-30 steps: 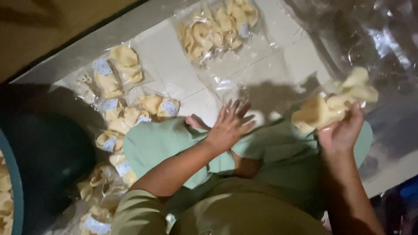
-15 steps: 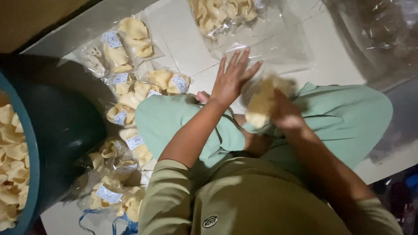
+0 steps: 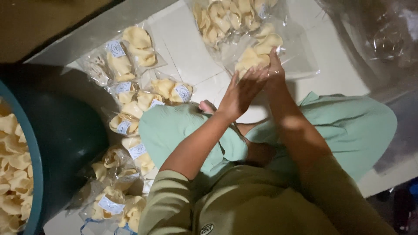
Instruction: A person sitting on the floor manually packs snack items from a large tub into individual plastic bags.
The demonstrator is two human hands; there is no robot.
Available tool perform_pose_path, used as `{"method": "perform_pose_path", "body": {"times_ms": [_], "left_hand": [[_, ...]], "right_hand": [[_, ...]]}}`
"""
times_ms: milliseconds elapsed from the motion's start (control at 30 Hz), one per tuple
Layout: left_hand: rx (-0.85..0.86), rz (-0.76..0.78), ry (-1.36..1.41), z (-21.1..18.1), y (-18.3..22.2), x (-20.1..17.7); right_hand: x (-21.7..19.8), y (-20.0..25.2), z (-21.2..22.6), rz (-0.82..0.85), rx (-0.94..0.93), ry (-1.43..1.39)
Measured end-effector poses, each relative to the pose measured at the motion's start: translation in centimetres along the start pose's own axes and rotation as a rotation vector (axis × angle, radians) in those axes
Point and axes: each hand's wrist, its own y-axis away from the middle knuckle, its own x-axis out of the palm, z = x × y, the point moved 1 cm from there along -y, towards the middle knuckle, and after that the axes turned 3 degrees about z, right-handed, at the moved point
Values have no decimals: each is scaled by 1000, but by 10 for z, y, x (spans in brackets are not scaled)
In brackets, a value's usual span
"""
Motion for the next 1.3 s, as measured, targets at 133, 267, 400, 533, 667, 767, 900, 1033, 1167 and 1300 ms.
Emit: {"method": "perform_pose_path", "body": {"times_ms": [133,267,400,533,667,767,900,1033,1167,1300], "left_hand": [[-13,-141,531,6,6,5],[68,-258,354,0,2,14],[71,-293,415,-4,-3,-2],[113,-277,469,-2,1,11],[74,-325,466,-5,3,16],[88,-386,422,-5,-1,13],[77,-414,399,2,-4,-10],[76,-167,462,-2,3,-11],[87,4,557,-9,16,-7],[72,20,563,-3,13,-10]], "right_hand": [[35,-8,-11,138,-13,-60],[55,-16,-25,337,-215,-102],[41,-20,-22,-80,-599,1181],[32,-45,-43,-231,-657,1035],[-25,-109,-64,-457,-436,763],[-39,-123,-66,33,-856,920],[-19,-117,-72,854,-1451,1024],[53,-56,-42,-228,-1845,1365],[83,-7,-37,140,-1177,1188],[107,22,-22,177,-1193,1201]]}}
